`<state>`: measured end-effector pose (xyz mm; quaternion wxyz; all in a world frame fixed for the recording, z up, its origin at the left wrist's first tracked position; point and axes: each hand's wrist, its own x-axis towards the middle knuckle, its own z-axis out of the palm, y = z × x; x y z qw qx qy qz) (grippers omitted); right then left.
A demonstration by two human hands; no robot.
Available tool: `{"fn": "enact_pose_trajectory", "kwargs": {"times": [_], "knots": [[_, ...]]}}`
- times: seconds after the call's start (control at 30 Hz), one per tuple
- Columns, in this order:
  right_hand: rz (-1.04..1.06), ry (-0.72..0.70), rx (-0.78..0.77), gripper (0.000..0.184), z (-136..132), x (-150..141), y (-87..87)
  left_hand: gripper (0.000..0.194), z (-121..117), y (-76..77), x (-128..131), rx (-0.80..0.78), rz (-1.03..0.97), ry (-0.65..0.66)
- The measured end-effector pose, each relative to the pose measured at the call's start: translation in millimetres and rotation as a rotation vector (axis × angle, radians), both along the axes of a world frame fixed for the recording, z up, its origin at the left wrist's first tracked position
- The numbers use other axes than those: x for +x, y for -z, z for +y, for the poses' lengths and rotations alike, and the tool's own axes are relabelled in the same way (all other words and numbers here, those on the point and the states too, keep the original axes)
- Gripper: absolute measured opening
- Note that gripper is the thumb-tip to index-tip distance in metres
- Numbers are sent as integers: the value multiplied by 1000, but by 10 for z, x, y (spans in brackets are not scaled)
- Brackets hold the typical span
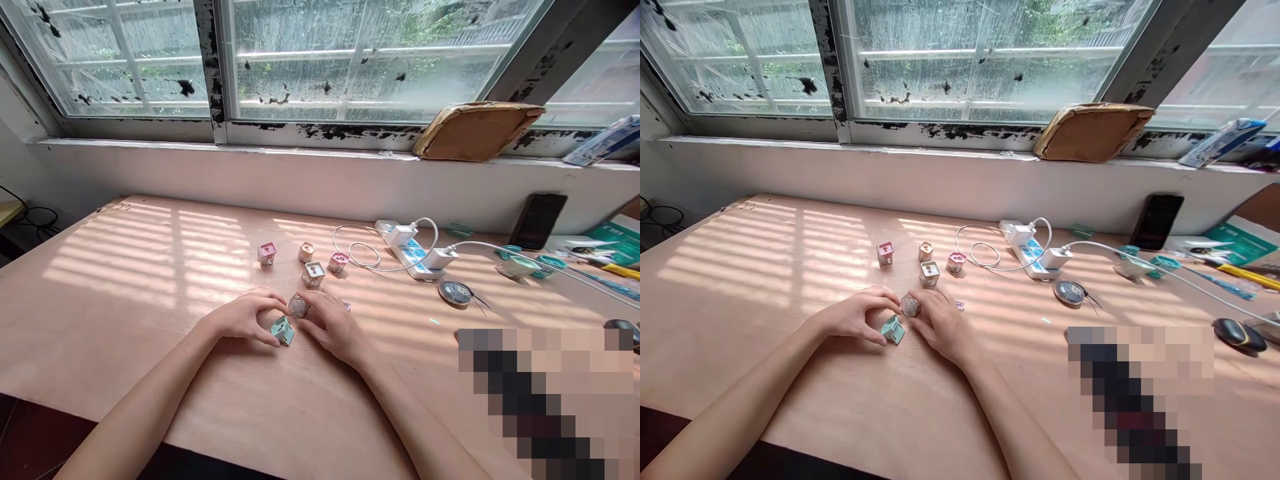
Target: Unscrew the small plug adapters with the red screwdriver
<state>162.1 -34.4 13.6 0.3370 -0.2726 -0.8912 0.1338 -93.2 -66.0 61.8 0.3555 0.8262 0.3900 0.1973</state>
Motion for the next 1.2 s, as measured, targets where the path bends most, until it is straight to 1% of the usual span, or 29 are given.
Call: {"fn": "enact_pose_trajectory", "kwargs": {"times": [0.13, 0.17, 0.27, 0.3, 0.33, 0.43, 0.5, 0.57, 0.63, 0.7, 0.77, 0.8, 0.87, 0.93, 1.0, 1.07, 1.13, 1.2], "knots": [[93, 46, -99, 34, -4, 2, 55, 45, -2, -8, -7, 16, 3, -3], [115, 67, -132, 33, -8, 11, 55, 47, -3, -11, -6, 20, 8, -4], [152, 110, -199, 32, -32, 44, 0, 62, -18, -30, -3, 28, 36, 3], [154, 113, -207, 33, -42, 55, -30, 64, -25, -37, -3, 33, 42, 8], [148, 112, -208, 36, -50, 65, -58, 61, -32, -43, -4, 39, 41, 10], [82, 96, -183, 47, -59, 87, -102, 41, -40, -40, -27, 55, 4, -20], [54, 96, -150, 51, -54, 98, -88, 34, -30, -18, -57, 49, -28, -77], [62, 115, -127, 49, -45, 106, -57, 34, -13, 18, -86, 30, -64, -138], [68, 133, -118, 40, -38, 109, -38, 33, 3, 56, -104, 20, -100, -191], [51, 111, -97, 31, -35, 106, -47, 31, 13, 92, -103, 22, -132, -241], [35, 69, -70, 26, -35, 97, -74, 28, 17, 121, -86, 15, -174, -284], [30, 54, -63, 26, -36, 93, -87, 28, 18, 133, -74, 5, -204, -300], [20, 47, -68, 31, -39, 88, -97, 28, 22, 158, -50, -13, -263, -323], [17, 70, -83, 41, -40, 88, -79, 28, 33, 184, -29, -14, -302, -341], [42, 116, -95, 46, -38, 92, -42, 29, 50, 214, -13, -1, -327, -357], [68, 140, -81, 41, -31, 93, -12, 30, 66, 245, 0, -7, -350, -381], [61, 113, -36, 32, -23, 87, -6, 31, 75, 268, 11, -36, -372, -418], [40, 73, 13, 33, -17, 73, -21, 34, 76, 277, 19, -91, -400, -448]]}}
